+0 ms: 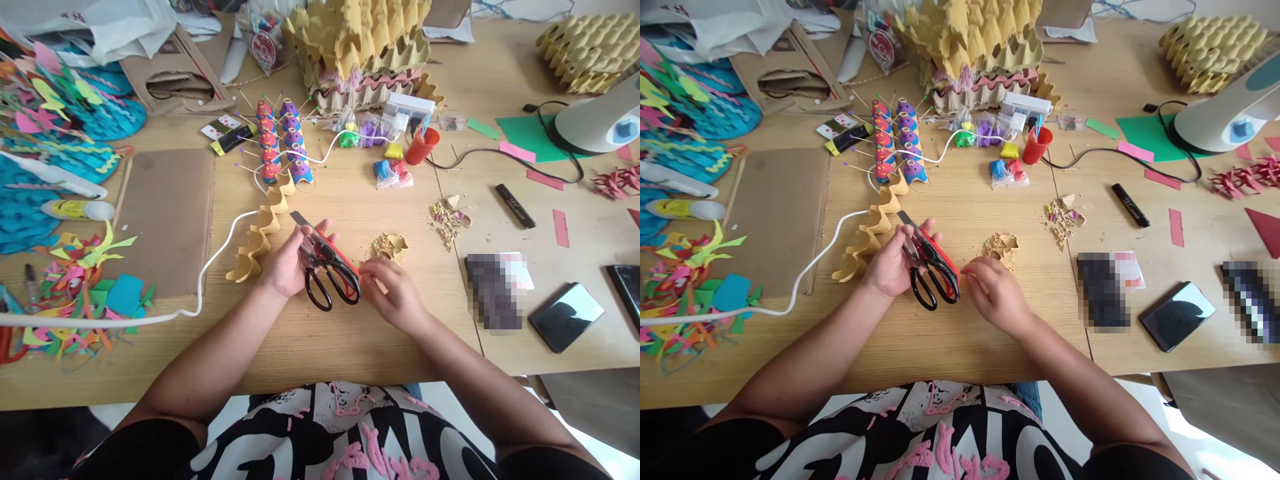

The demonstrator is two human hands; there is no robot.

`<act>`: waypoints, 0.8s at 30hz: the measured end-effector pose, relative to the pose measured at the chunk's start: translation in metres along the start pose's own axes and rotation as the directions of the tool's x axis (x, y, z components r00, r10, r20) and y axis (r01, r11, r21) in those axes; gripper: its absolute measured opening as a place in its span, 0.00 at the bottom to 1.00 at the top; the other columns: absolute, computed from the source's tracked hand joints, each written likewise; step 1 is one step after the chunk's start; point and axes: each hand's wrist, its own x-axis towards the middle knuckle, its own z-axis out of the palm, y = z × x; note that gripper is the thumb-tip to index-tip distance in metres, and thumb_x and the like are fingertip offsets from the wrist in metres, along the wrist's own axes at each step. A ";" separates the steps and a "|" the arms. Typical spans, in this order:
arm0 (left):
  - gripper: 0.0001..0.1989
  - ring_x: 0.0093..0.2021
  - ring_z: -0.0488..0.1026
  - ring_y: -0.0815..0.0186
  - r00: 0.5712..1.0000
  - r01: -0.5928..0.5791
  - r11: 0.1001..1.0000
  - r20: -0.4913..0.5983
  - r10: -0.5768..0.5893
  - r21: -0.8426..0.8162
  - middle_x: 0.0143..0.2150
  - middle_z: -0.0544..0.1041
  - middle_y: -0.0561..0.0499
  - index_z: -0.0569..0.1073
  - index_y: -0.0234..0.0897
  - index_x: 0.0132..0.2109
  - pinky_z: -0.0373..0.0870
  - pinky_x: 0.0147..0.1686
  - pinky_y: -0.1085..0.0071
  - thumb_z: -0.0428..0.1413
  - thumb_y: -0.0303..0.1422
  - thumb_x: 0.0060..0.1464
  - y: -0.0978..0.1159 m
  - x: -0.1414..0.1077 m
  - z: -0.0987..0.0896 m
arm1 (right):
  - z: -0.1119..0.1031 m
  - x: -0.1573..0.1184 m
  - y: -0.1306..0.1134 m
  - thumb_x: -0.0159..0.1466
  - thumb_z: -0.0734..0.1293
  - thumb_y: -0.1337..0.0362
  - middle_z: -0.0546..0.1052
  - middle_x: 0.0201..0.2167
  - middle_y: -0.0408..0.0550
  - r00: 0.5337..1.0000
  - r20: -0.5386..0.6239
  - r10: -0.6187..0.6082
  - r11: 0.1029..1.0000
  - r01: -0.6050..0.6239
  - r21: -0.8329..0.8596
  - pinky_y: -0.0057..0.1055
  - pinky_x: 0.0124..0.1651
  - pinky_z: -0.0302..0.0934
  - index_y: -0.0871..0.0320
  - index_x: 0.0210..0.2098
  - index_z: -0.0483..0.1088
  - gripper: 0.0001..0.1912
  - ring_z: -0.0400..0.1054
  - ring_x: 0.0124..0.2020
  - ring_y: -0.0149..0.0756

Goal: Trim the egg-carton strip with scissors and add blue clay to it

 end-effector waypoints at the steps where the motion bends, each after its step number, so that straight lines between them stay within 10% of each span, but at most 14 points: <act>1: 0.15 0.69 0.78 0.54 0.999 -0.029 1.000 -0.020 0.029 0.007 0.69 0.80 0.57 0.80 0.48 0.44 0.81 0.63 0.54 0.62 0.53 0.67 0.003 0.001 -0.002 | 0.005 -0.006 0.001 0.79 0.59 0.61 0.83 0.55 0.59 0.998 0.047 -0.040 0.995 0.044 -0.088 0.48 0.60 0.74 0.55 0.53 0.78 0.16 0.78 0.57 0.47; 6: 0.16 0.75 0.72 0.54 0.993 -0.109 0.991 -0.033 0.112 0.079 0.72 0.77 0.60 0.82 0.54 0.49 0.80 0.65 0.55 0.57 0.56 0.70 0.012 0.001 -0.011 | 0.030 -0.021 -0.003 0.79 0.62 0.52 0.69 0.76 0.60 0.870 0.420 -0.258 0.879 0.392 -0.270 0.56 0.82 0.53 0.60 0.74 0.68 0.30 0.56 0.81 0.51; 10: 0.16 0.73 0.74 0.53 0.995 -0.085 0.995 -0.046 0.087 0.047 0.72 0.77 0.59 0.83 0.54 0.47 0.82 0.63 0.55 0.59 0.56 0.68 0.010 0.000 -0.011 | 0.042 -0.007 -0.001 0.77 0.63 0.44 0.65 0.78 0.59 0.843 0.486 -0.228 0.855 0.413 -0.315 0.58 0.85 0.46 0.59 0.75 0.68 0.36 0.54 0.82 0.53; 19: 0.17 0.69 0.78 0.52 0.998 -0.028 0.999 -0.063 0.027 -0.018 0.71 0.79 0.55 0.82 0.47 0.42 0.83 0.61 0.55 0.60 0.53 0.68 0.008 -0.001 -0.007 | -0.011 0.038 0.057 0.79 0.54 0.46 0.52 0.83 0.54 0.950 0.297 0.096 0.775 0.116 -0.622 0.66 0.85 0.31 0.57 0.83 0.50 0.39 0.45 0.85 0.52; 24: 0.17 0.68 0.79 0.53 0.998 -0.013 0.999 -0.056 0.010 -0.052 0.70 0.79 0.56 0.81 0.46 0.40 0.84 0.59 0.56 0.60 0.53 0.68 0.007 -0.001 -0.005 | -0.035 0.046 0.068 0.79 0.53 0.53 0.54 0.82 0.68 0.964 -0.118 0.240 0.657 -0.251 -0.711 0.69 0.83 0.29 0.70 0.81 0.53 0.38 0.45 0.85 0.59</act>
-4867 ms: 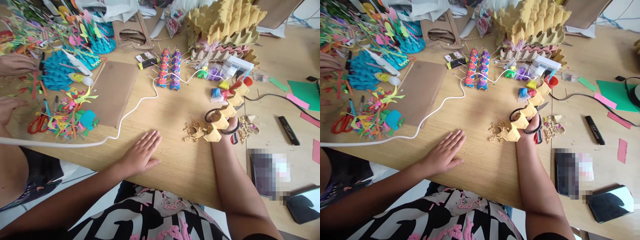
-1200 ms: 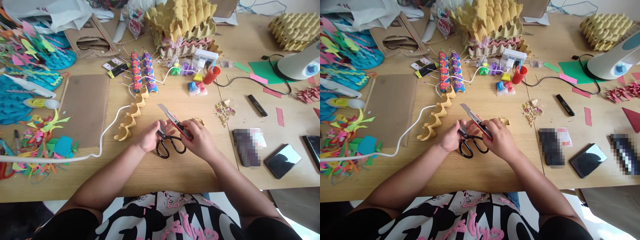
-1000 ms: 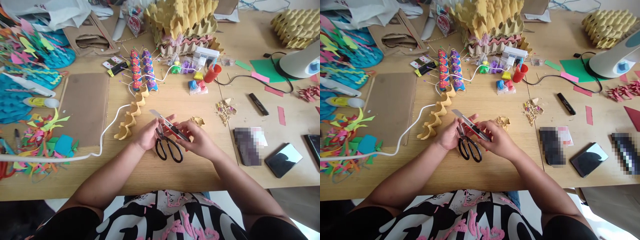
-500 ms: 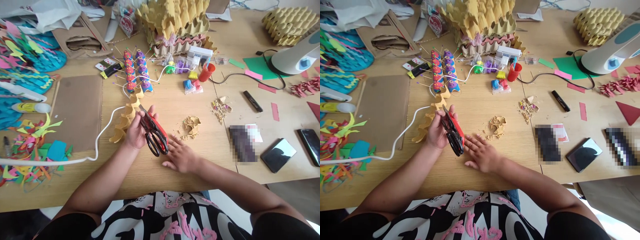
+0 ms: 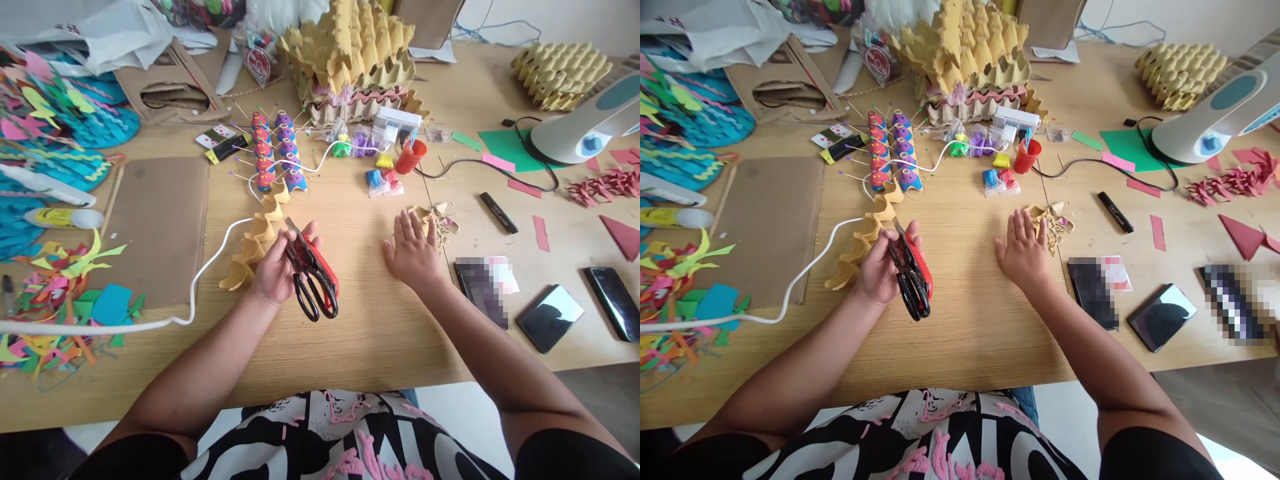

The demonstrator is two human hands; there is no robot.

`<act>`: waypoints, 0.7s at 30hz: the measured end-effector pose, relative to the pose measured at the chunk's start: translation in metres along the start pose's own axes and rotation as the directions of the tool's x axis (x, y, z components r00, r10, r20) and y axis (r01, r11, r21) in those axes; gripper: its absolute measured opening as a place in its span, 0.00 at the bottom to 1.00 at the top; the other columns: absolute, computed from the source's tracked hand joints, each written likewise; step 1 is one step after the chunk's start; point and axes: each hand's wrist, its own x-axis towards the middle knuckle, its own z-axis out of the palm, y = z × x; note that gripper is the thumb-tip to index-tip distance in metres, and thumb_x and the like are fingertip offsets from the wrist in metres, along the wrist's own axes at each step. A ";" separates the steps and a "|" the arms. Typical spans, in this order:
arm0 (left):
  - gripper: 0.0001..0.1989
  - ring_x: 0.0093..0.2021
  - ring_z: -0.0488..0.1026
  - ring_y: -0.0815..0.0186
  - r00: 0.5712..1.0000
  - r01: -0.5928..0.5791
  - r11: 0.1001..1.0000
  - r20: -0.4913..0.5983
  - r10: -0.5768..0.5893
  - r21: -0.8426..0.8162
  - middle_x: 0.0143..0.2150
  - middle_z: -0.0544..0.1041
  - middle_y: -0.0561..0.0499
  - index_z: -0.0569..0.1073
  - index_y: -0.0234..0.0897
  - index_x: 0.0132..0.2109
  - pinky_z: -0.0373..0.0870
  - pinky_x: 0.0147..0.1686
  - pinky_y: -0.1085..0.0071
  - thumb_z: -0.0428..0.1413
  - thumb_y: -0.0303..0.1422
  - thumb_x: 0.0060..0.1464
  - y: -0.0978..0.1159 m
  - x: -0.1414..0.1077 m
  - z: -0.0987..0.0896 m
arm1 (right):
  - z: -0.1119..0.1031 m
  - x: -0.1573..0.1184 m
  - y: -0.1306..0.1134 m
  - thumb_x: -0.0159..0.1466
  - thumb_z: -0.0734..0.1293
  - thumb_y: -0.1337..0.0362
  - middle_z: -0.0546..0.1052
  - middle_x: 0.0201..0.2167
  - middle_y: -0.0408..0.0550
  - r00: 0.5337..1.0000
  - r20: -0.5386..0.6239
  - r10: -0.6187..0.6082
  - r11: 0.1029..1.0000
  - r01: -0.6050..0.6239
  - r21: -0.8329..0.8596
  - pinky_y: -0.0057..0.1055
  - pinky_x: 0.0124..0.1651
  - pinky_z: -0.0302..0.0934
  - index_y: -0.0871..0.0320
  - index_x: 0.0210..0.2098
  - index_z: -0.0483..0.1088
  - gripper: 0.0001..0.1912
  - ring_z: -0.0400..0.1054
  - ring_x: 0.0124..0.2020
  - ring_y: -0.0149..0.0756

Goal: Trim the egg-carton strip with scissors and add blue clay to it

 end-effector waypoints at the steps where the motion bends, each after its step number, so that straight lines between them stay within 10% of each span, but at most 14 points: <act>1: 0.17 0.68 0.79 0.54 1.000 0.010 1.000 0.003 -0.010 -0.008 0.70 0.79 0.57 0.81 0.47 0.40 0.84 0.58 0.57 0.61 0.53 0.68 0.000 0.000 0.000 | -0.002 0.002 -0.008 0.79 0.53 0.53 0.52 0.82 0.69 1.000 -0.013 0.003 1.000 -0.003 0.012 0.69 0.83 0.28 0.71 0.81 0.52 0.39 0.44 0.85 0.60; 10: 0.19 0.66 0.81 0.52 1.000 0.023 0.999 0.020 -0.024 0.041 0.71 0.79 0.55 0.80 0.46 0.40 0.86 0.55 0.57 0.59 0.54 0.68 0.002 -0.002 0.000 | 0.020 0.109 -0.119 0.79 0.51 0.55 0.45 0.85 0.58 0.942 0.190 -0.278 0.943 0.231 0.239 0.62 0.85 0.27 0.69 0.83 0.47 0.39 0.37 0.86 0.54; 15: 0.17 0.58 0.85 0.62 0.996 0.079 0.996 -0.030 -0.080 -0.037 0.68 0.82 0.55 0.79 0.44 0.38 0.86 0.48 0.67 0.57 0.48 0.72 0.003 -0.002 0.003 | 0.031 0.158 -0.122 0.79 0.50 0.56 0.47 0.85 0.63 0.981 0.156 -0.117 0.973 0.081 0.218 0.64 0.84 0.24 0.74 0.82 0.46 0.39 0.38 0.86 0.56; 21: 0.25 0.44 0.88 0.67 0.980 0.175 0.950 -0.047 -0.193 -0.259 0.59 0.86 0.52 0.76 0.40 0.34 0.85 0.45 0.70 0.44 0.39 0.79 0.010 -0.006 0.019 | 0.026 0.174 -0.122 0.78 0.50 0.57 0.49 0.84 0.59 0.967 0.157 -0.202 0.971 0.177 0.159 0.65 0.84 0.22 0.71 0.81 0.53 0.38 0.38 0.86 0.56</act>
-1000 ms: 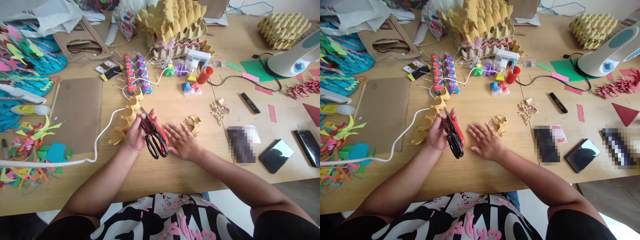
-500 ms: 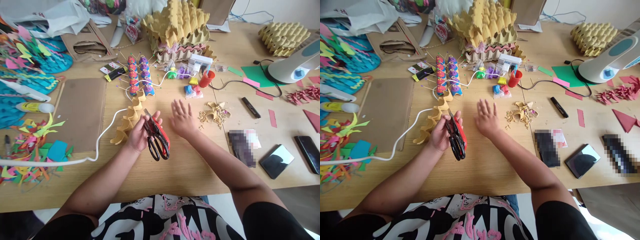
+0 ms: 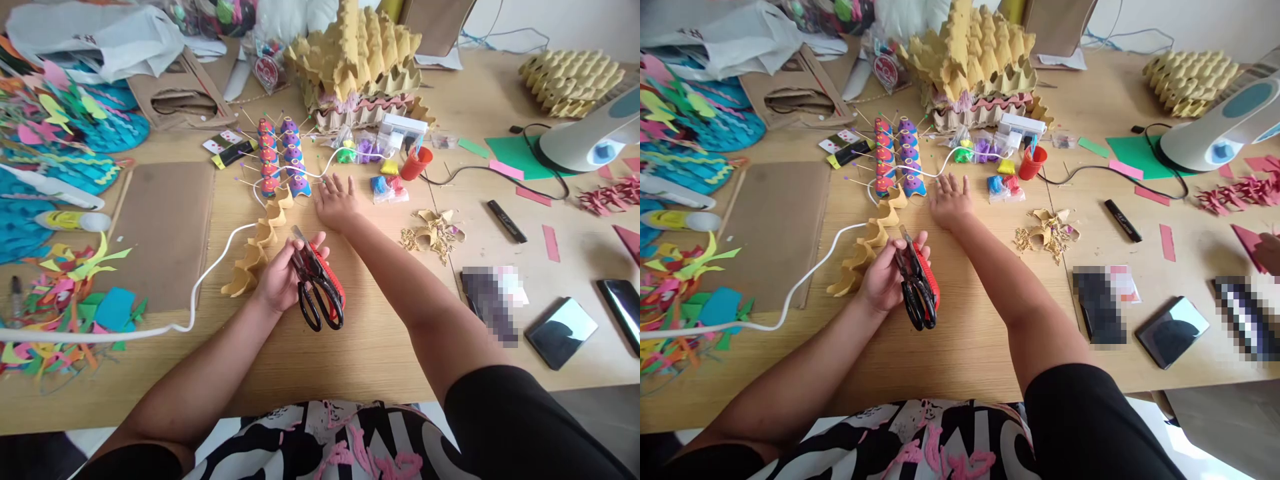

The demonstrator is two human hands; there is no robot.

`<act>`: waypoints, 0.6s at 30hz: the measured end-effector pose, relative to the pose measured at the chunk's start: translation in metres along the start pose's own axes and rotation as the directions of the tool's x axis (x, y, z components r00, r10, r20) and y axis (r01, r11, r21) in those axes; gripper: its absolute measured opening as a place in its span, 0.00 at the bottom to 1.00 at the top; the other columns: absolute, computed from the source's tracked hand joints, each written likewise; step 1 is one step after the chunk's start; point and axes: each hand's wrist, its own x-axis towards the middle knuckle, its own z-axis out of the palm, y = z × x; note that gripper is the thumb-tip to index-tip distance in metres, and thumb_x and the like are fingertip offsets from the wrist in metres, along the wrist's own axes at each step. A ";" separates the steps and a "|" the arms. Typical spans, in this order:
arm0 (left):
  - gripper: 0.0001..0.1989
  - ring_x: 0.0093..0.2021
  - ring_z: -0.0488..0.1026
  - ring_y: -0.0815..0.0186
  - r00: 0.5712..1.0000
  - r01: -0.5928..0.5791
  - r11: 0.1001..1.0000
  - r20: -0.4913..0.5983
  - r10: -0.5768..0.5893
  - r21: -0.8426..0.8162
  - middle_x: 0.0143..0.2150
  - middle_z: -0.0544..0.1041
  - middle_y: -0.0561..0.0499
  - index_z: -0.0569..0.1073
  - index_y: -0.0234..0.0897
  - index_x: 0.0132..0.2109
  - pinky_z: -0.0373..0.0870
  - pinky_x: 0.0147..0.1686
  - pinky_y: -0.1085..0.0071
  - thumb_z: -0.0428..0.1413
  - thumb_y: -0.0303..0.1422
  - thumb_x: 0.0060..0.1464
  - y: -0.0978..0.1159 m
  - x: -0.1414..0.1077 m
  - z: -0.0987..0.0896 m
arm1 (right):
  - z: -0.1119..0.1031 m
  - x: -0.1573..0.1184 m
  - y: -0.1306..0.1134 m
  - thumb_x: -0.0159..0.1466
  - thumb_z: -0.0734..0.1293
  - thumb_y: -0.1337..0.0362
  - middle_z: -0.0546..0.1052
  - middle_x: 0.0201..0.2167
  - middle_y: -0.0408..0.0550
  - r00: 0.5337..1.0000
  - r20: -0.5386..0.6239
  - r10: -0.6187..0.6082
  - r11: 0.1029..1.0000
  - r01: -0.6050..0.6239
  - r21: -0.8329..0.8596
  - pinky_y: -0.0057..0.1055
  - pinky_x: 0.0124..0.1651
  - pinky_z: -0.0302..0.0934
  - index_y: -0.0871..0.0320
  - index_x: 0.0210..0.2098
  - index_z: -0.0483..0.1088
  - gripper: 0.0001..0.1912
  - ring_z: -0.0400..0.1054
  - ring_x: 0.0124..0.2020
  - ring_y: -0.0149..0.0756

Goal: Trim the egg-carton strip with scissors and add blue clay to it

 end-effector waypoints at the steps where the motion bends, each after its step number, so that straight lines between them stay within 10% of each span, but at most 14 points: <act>1: 0.25 0.43 0.88 0.67 1.000 0.006 1.000 -0.004 -0.006 -0.020 0.59 0.86 0.52 0.76 0.39 0.34 0.86 0.45 0.69 0.44 0.39 0.79 0.000 -0.001 0.002 | 0.000 0.001 -0.001 0.78 0.50 0.57 0.50 0.84 0.60 1.000 -0.007 0.006 1.000 -0.006 0.000 0.65 0.84 0.23 0.71 0.81 0.54 0.38 0.38 0.86 0.56; 13: 0.26 0.42 0.89 0.63 1.000 0.020 0.998 0.009 -0.019 -0.065 0.54 0.88 0.50 0.78 0.38 0.34 0.87 0.43 0.66 0.44 0.37 0.79 -0.002 -0.001 0.003 | 0.001 0.002 -0.009 0.78 0.50 0.51 0.48 0.85 0.55 0.999 0.032 0.002 1.000 -0.001 -0.030 0.72 0.81 0.24 0.55 0.82 0.55 0.36 0.37 0.86 0.60; 18: 0.27 0.41 0.90 0.61 1.000 0.030 0.998 -0.002 -0.031 -0.060 0.53 0.89 0.49 0.78 0.38 0.33 0.88 0.39 0.66 0.43 0.37 0.80 -0.002 -0.002 0.007 | -0.009 -0.001 -0.016 0.77 0.49 0.54 0.49 0.83 0.70 0.981 0.030 0.191 0.975 -0.186 -0.124 0.65 0.84 0.22 0.80 0.81 0.48 0.42 0.39 0.85 0.62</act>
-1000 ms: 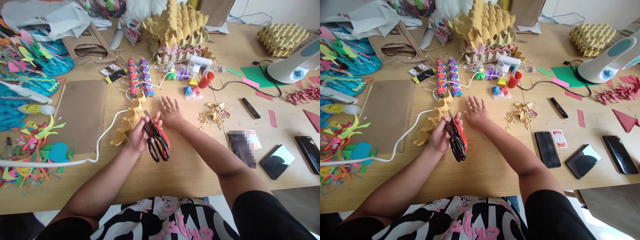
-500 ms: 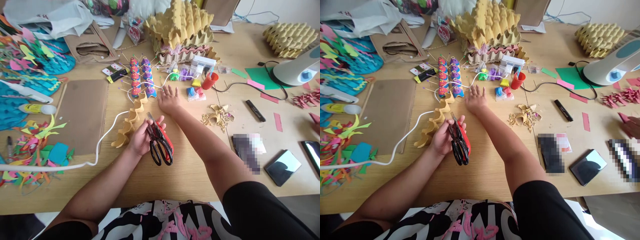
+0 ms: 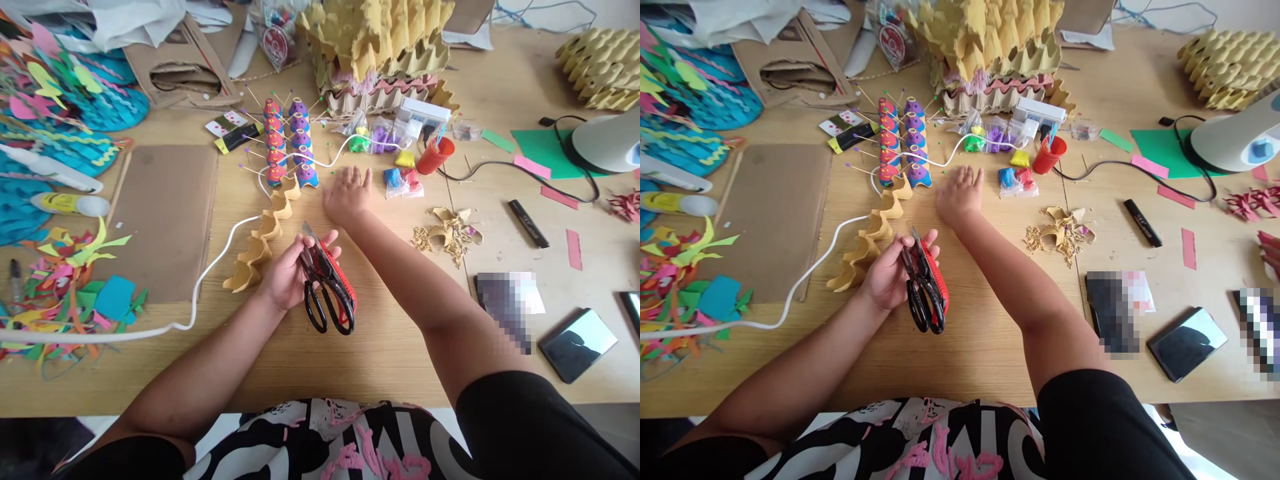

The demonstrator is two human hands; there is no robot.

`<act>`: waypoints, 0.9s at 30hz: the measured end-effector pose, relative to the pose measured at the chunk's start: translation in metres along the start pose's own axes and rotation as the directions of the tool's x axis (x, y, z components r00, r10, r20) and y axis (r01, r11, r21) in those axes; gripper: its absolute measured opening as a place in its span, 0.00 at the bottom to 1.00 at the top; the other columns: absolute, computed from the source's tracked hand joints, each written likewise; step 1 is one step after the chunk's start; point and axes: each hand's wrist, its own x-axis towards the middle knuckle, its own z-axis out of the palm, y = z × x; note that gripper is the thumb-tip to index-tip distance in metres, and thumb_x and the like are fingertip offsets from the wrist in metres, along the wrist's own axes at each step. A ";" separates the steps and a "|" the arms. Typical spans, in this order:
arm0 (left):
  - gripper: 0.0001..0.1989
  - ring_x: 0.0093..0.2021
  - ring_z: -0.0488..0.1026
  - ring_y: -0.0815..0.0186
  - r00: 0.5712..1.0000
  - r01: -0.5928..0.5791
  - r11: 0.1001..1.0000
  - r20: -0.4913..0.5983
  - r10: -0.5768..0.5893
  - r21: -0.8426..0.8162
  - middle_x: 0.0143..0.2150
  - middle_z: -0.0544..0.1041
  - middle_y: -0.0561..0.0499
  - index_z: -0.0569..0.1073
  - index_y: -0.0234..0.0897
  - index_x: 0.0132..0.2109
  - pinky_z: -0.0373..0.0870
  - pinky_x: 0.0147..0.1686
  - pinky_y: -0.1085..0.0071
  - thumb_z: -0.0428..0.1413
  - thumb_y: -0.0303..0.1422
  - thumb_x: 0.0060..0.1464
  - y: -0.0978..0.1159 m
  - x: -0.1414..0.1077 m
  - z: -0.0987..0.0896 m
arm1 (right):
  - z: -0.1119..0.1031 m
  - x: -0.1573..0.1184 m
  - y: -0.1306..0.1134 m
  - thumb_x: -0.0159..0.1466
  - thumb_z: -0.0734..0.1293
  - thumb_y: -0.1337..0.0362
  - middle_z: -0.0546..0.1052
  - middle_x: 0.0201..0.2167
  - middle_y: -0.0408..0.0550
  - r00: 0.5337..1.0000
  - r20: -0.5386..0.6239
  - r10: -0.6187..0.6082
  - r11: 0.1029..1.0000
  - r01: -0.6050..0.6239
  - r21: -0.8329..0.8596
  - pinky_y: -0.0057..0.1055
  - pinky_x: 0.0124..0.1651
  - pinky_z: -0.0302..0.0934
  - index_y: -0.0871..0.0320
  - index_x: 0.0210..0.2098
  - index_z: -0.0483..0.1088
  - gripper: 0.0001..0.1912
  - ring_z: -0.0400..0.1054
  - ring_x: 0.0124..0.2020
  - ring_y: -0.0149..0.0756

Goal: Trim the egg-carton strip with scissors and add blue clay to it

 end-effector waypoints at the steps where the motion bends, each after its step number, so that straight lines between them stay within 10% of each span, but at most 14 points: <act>1: 0.27 0.41 0.90 0.61 1.000 0.001 1.000 -0.002 -0.001 0.003 0.52 0.89 0.49 0.78 0.38 0.33 0.88 0.39 0.66 0.43 0.37 0.80 0.000 0.000 0.000 | -0.001 0.000 0.000 0.77 0.49 0.54 0.48 0.83 0.74 0.998 0.001 0.060 0.998 -0.060 -0.011 0.63 0.84 0.23 0.85 0.79 0.46 0.44 0.38 0.85 0.64; 16: 0.27 0.42 0.89 0.61 0.999 0.028 1.000 0.040 -0.028 0.006 0.54 0.88 0.48 0.78 0.37 0.33 0.87 0.42 0.64 0.42 0.36 0.79 -0.003 0.002 -0.003 | -0.001 0.052 0.018 0.75 0.51 0.56 0.45 0.85 0.60 0.999 -0.017 -0.049 0.990 0.051 0.129 0.66 0.83 0.28 0.71 0.83 0.46 0.42 0.36 0.86 0.57; 27: 0.23 0.43 0.89 0.62 1.000 0.023 0.998 0.005 -0.023 0.067 0.55 0.88 0.48 0.77 0.37 0.34 0.85 0.39 0.68 0.47 0.37 0.78 -0.002 0.000 -0.001 | 0.016 -0.048 0.049 0.78 0.50 0.51 0.45 0.85 0.65 0.991 -0.021 0.130 0.984 -0.127 0.128 0.57 0.85 0.29 0.75 0.82 0.46 0.43 0.37 0.86 0.54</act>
